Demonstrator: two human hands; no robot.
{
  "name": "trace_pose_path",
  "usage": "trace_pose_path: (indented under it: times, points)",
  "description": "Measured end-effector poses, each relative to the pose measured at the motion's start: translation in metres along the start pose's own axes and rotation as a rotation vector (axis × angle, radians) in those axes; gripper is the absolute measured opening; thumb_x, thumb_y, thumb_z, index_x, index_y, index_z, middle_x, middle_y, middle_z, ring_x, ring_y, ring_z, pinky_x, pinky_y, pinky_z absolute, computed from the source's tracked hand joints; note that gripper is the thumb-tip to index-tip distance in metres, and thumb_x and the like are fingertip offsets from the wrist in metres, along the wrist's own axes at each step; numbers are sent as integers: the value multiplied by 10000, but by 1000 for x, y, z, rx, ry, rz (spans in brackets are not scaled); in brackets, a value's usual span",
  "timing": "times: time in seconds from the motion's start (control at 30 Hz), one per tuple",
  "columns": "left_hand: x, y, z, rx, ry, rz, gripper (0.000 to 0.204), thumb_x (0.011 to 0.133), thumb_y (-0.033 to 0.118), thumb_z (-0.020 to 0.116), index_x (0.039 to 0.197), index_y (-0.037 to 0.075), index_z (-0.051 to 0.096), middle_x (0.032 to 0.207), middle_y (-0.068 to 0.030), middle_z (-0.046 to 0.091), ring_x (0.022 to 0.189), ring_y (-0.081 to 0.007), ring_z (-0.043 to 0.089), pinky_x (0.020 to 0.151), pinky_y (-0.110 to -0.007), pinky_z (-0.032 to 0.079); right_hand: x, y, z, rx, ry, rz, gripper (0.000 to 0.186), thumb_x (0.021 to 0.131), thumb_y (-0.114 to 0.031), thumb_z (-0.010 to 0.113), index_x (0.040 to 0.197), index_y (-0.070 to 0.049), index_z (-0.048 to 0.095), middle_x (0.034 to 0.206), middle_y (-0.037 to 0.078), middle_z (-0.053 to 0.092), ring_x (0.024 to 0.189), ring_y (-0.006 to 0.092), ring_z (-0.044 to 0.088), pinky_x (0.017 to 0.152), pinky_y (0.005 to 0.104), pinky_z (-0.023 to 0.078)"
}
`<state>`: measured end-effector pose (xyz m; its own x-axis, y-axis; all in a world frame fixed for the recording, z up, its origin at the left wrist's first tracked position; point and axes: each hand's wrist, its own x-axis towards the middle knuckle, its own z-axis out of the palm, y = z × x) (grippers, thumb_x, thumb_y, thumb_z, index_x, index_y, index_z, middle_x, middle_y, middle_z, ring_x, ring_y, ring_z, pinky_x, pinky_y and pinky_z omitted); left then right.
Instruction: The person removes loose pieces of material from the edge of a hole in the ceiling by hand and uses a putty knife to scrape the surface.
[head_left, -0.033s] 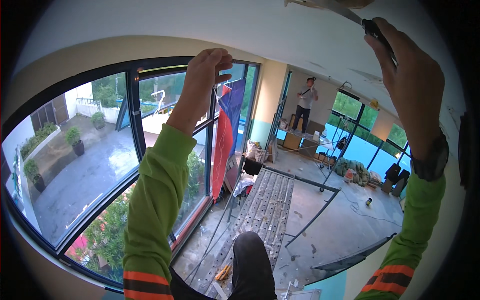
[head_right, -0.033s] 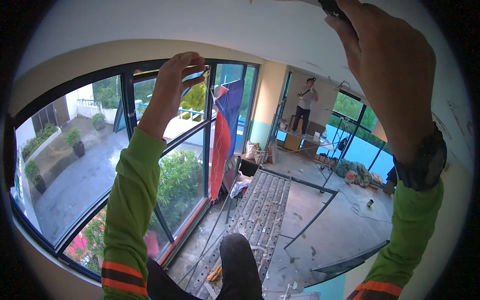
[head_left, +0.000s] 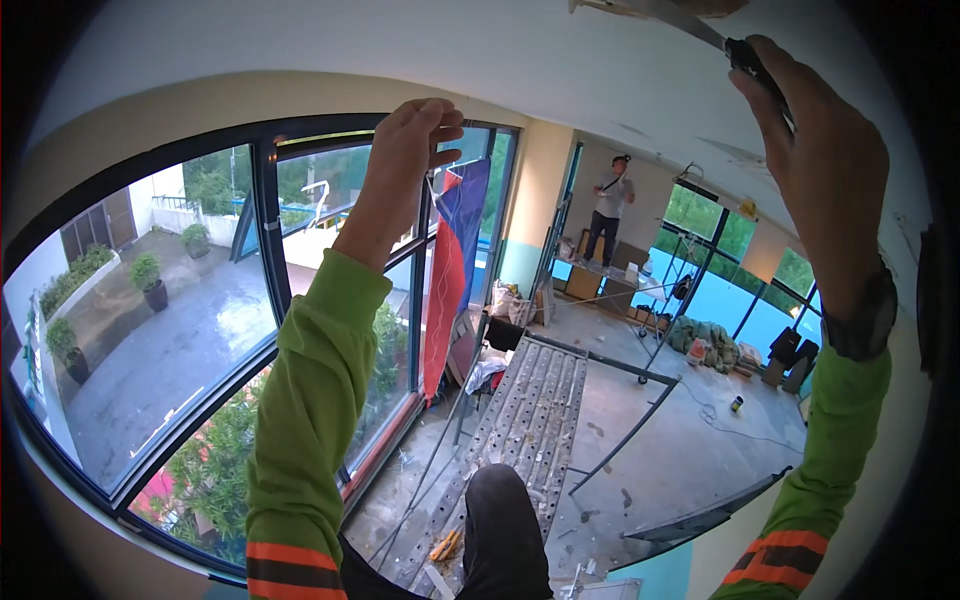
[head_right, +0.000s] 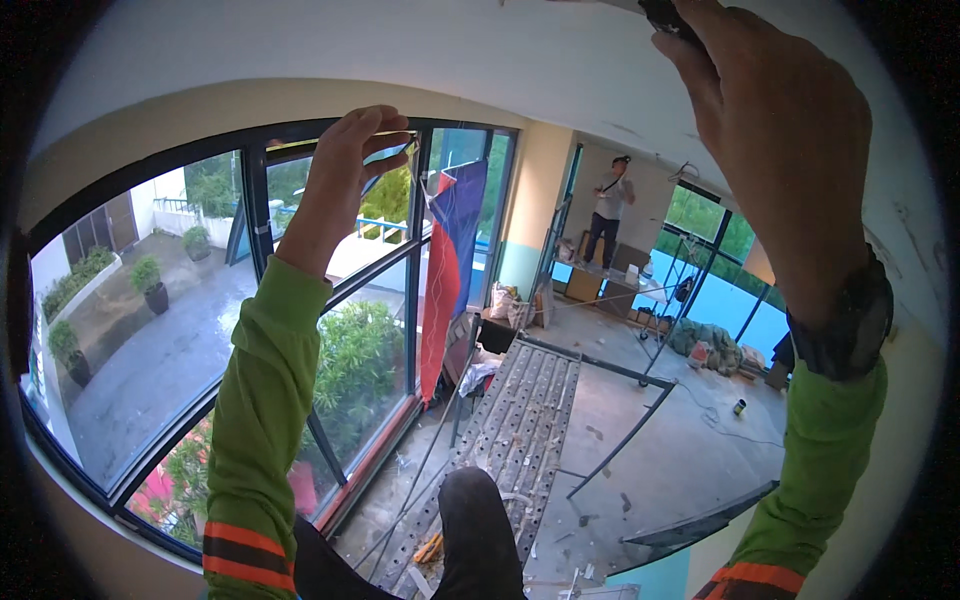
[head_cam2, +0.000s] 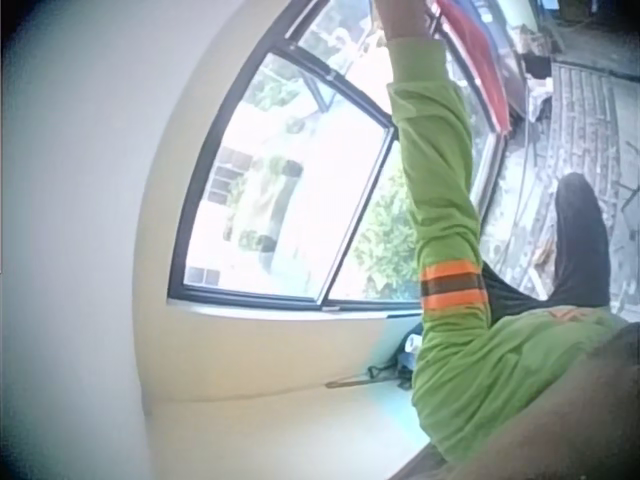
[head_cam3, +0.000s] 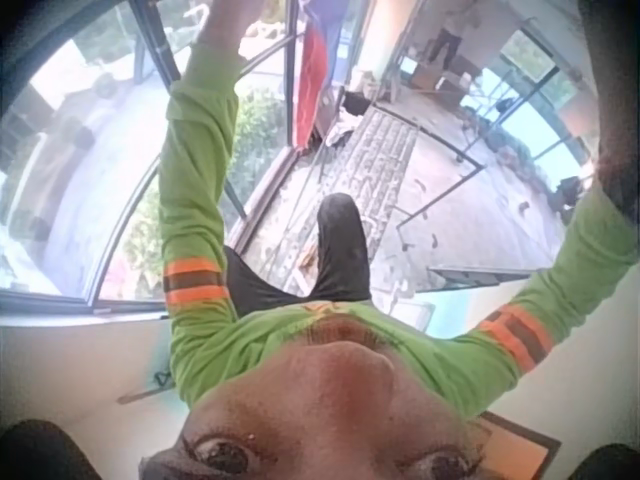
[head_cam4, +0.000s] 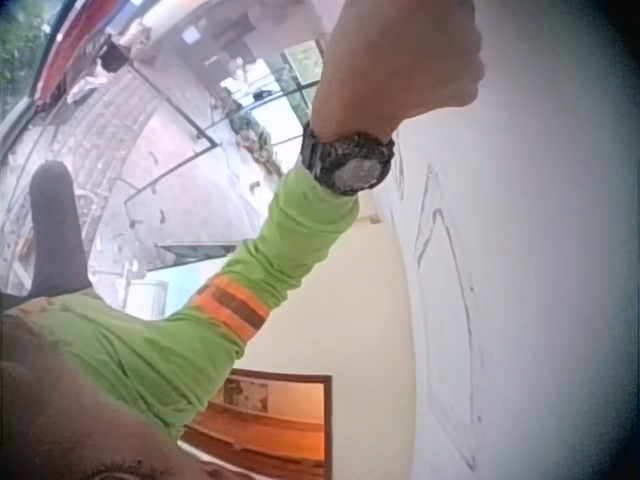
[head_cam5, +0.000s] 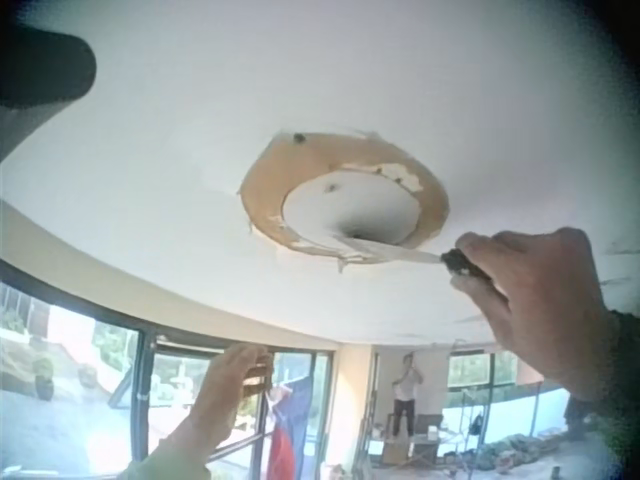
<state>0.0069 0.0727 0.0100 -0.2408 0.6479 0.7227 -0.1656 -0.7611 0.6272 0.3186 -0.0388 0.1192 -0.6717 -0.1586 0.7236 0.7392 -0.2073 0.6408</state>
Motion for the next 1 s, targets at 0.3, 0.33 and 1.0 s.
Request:
trace_pose_path:
  times: [0.3, 0.33, 1.0]
  points:
    - [15, -27, 15, 64, 24, -46, 270, 952, 304, 492, 1002, 63, 602, 976, -61, 628, 931, -183, 603, 837, -355, 489, 23, -32, -21, -14, -8, 52, 201, 859, -271, 651, 975, -107, 636, 750, 61, 658, 594, 195, 620, 561, 301, 471]
    - [16, -24, 18, 99, 21, -49, 263, 952, 297, 487, 987, 65, 605, 961, -58, 629, 927, -180, 604, 834, -353, 491, 28, -39, -29, -15, -17, 100, 169, 852, -248, 652, 900, -87, 631, 687, 59, 632, 542, 201, 584, 546, 322, 443]
    - [5, 27, 65, 145, -28, 29, 307, 941, 277, 483, 1064, 17, 589, 1048, -102, 642, 953, -220, 631, 822, -355, 530, 50, -33, -39, -270, -158, -31, 180, 897, -202, 576, 845, -44, 644, 597, 74, 583, 508, 172, 560, 535, 361, 471]
